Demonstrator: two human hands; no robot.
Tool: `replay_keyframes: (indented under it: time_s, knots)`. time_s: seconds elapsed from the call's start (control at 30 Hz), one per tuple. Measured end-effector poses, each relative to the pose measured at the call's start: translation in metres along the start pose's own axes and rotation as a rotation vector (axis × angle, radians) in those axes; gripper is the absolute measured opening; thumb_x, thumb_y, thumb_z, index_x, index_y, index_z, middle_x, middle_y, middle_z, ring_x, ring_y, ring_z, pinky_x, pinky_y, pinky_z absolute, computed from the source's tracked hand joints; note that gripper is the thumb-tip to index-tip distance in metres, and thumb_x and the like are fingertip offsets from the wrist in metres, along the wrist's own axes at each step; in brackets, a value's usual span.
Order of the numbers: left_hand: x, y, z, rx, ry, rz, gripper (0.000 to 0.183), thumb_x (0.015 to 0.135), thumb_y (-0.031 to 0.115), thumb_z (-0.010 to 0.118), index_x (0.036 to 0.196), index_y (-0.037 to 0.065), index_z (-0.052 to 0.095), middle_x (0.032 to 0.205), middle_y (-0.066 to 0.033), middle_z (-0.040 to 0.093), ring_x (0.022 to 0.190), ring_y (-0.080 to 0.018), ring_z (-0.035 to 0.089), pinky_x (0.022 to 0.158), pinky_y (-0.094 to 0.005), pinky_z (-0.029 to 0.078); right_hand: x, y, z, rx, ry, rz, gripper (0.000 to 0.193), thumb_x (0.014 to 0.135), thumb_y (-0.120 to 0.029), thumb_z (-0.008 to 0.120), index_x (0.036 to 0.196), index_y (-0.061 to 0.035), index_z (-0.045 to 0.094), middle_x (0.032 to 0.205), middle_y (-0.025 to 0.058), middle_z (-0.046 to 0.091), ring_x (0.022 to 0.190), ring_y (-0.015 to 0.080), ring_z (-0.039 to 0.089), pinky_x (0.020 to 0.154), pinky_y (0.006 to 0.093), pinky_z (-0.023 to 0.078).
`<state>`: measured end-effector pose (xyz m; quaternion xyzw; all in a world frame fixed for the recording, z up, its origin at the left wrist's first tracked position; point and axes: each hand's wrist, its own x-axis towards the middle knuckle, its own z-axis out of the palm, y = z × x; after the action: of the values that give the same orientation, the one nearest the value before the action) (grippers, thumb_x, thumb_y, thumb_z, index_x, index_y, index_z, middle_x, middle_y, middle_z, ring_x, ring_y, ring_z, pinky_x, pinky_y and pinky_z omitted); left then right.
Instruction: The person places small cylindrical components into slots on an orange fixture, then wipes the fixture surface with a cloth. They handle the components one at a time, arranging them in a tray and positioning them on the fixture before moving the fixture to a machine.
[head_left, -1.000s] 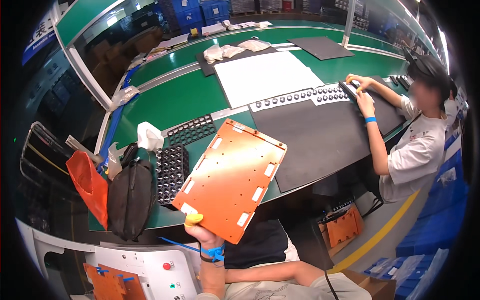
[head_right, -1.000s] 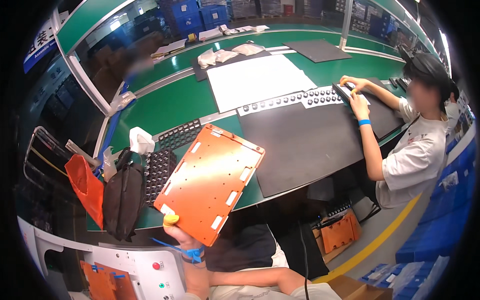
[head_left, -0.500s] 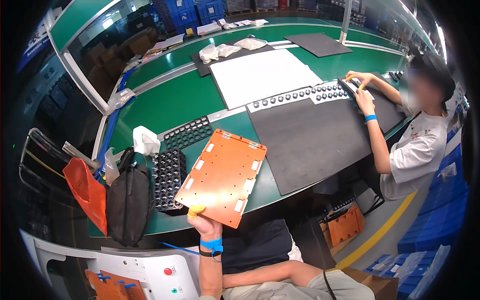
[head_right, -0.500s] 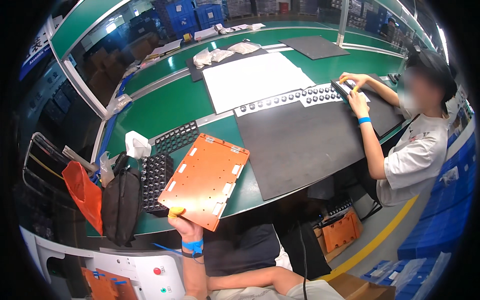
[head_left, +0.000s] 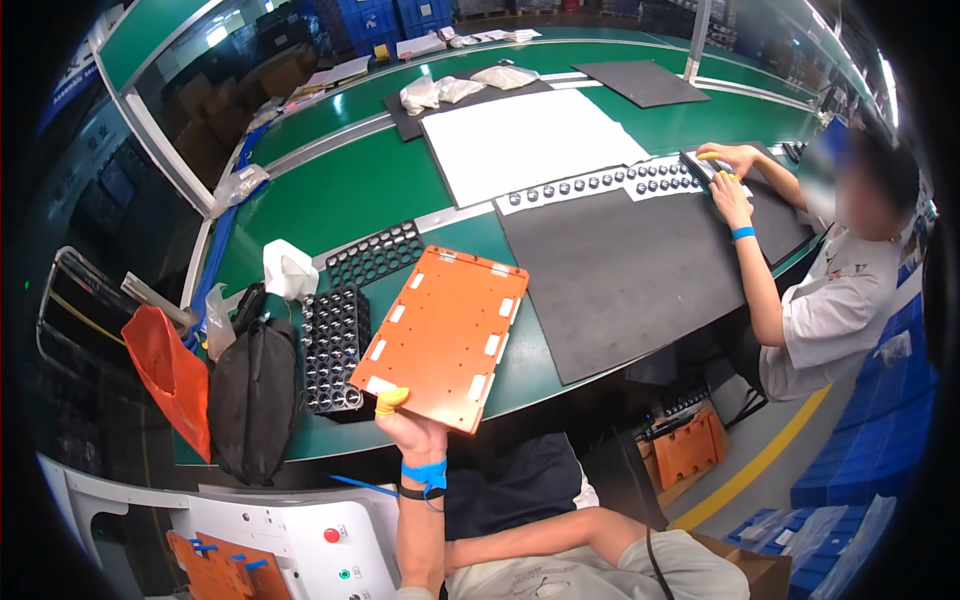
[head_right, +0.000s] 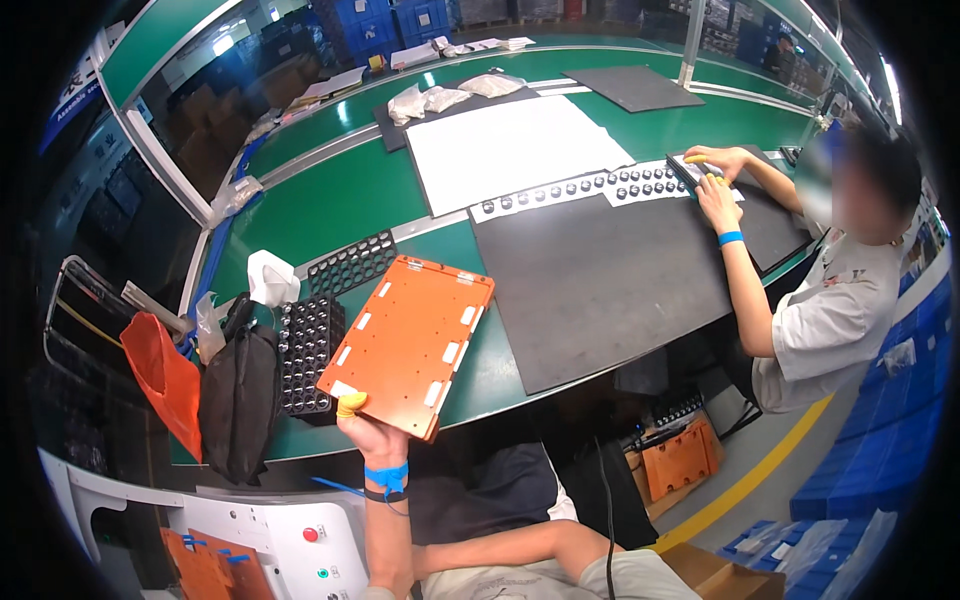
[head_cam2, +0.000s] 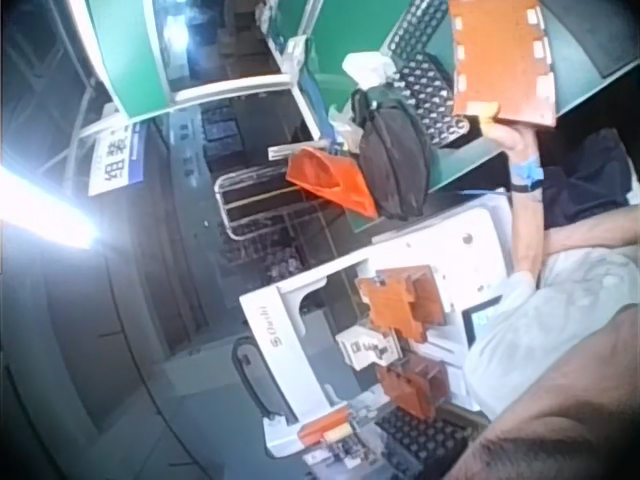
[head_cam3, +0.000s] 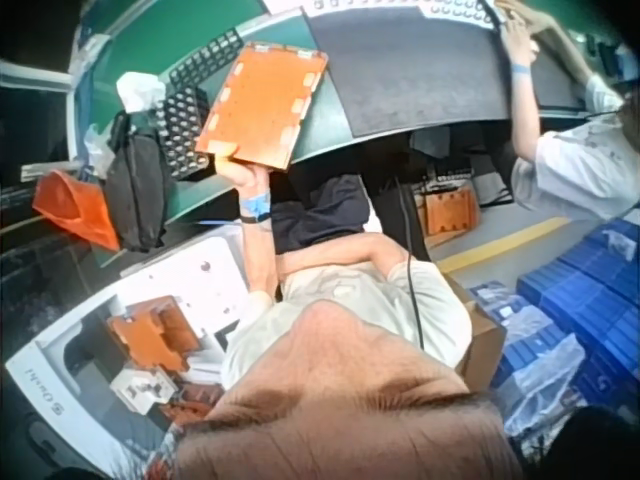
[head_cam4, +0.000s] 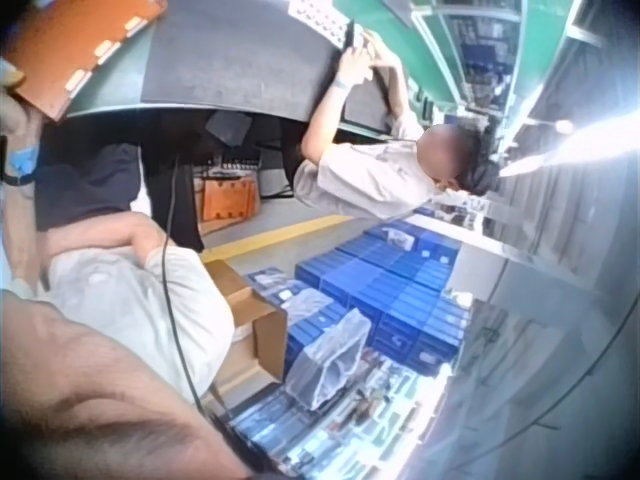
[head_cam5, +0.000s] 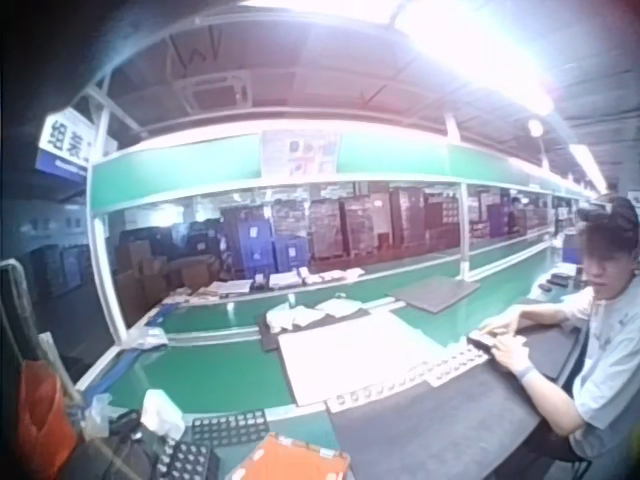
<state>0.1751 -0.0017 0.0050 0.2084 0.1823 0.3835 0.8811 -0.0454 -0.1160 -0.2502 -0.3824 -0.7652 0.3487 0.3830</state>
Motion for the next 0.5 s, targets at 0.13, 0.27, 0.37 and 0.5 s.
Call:
replay_keyframes:
  time_s: [0.13,0.27,0.37,0.5]
  knots:
    - [-0.011,-0.019,0.017,-0.062,0.089,-0.060,0.058,0.076,0.019,0.060,0.131,0.003,0.054,0.127,-0.0120,0.060,0.119,-0.0309,0.058,0.104,-0.0448,0.047,-0.006,-0.006,-0.007,0.001,-0.011,0.008,0.050,0.094,-0.033,0.064,0.137,-0.0098,0.052,0.144,0.0131,0.050,0.138,0.0242,0.042,0.115,0.0409,0.033]
    - [-0.026,-0.029,0.047,-0.050,0.064,-0.030,0.056,0.083,0.019,0.060,0.136,0.008,0.051,0.131,-0.0082,0.058,0.123,-0.0275,0.056,0.104,-0.0457,0.046,-0.008,-0.010,-0.012,0.000,-0.022,0.018,0.048,0.094,-0.032,0.064,0.134,-0.0088,0.053,0.141,0.0135,0.051,0.136,0.0249,0.043,0.113,0.0411,0.034]
    - [-0.029,-0.035,0.050,0.016,0.059,-0.053,0.054,0.090,0.028,0.062,0.139,0.010,0.050,0.137,-0.0066,0.054,0.129,-0.0254,0.051,0.104,-0.0451,0.045,-0.012,-0.010,-0.011,-0.001,-0.031,0.021,0.046,0.094,-0.031,0.064,0.133,-0.0081,0.054,0.140,0.0138,0.052,0.135,0.0253,0.044,0.112,0.0413,0.035]
    - [-0.029,-0.033,0.031,0.131,-0.047,-0.176,0.057,0.096,0.041,0.060,0.141,0.009,0.046,0.137,-0.0074,0.054,0.127,-0.0242,0.051,0.103,-0.0450,0.045,-0.012,-0.014,-0.013,-0.006,-0.053,0.009,0.044,0.094,-0.031,0.064,0.130,-0.0071,0.055,0.137,0.0142,0.053,0.134,0.0260,0.045,0.111,0.0416,0.036]
